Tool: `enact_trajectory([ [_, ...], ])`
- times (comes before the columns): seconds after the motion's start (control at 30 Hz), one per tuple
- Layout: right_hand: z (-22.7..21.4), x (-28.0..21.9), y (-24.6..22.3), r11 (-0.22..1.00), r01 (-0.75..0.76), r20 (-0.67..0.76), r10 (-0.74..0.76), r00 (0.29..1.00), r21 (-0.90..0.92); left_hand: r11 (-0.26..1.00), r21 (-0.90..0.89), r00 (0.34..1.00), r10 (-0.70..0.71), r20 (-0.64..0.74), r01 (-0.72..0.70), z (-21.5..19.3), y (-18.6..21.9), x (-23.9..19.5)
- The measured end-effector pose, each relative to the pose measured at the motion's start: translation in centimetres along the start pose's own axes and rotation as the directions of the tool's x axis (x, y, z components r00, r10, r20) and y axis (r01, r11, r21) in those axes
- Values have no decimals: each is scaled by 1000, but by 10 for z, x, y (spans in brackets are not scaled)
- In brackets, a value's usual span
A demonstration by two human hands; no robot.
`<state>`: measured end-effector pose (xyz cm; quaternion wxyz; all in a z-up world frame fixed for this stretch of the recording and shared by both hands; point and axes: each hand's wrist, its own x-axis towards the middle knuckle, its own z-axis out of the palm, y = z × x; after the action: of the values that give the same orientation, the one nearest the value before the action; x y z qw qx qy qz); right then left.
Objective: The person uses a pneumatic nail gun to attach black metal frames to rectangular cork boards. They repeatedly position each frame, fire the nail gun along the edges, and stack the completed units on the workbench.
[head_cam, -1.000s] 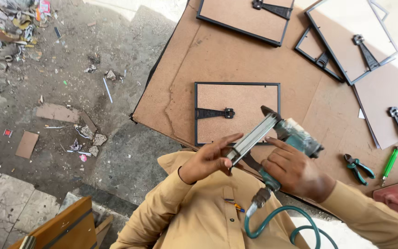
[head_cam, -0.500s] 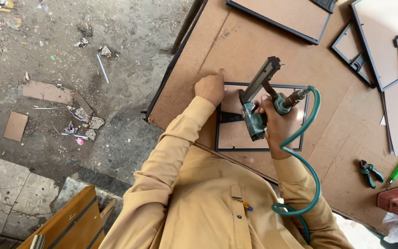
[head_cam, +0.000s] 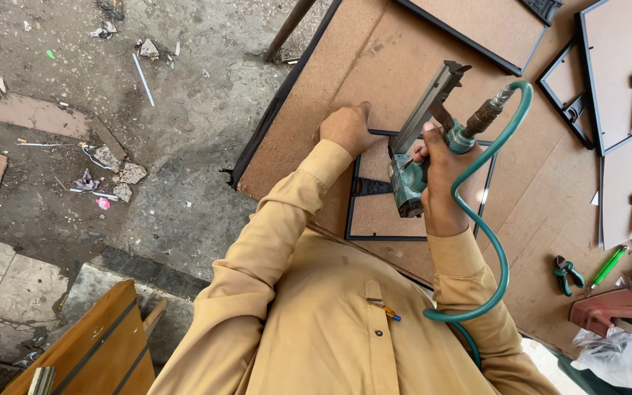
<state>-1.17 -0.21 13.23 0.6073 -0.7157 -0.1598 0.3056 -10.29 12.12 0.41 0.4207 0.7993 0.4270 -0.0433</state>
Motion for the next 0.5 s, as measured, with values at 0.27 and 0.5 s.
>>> enact_trajectory([
  [0.27,-46,-27,3,993,-14,-81,24,996,117,992,126,997,31,-66,-23,17,-2,-12],
  [0.5,-52,-19,28,979,-14,-9,17,1000,205,999,28,987,45,-154,-41,21,-1,-18],
])
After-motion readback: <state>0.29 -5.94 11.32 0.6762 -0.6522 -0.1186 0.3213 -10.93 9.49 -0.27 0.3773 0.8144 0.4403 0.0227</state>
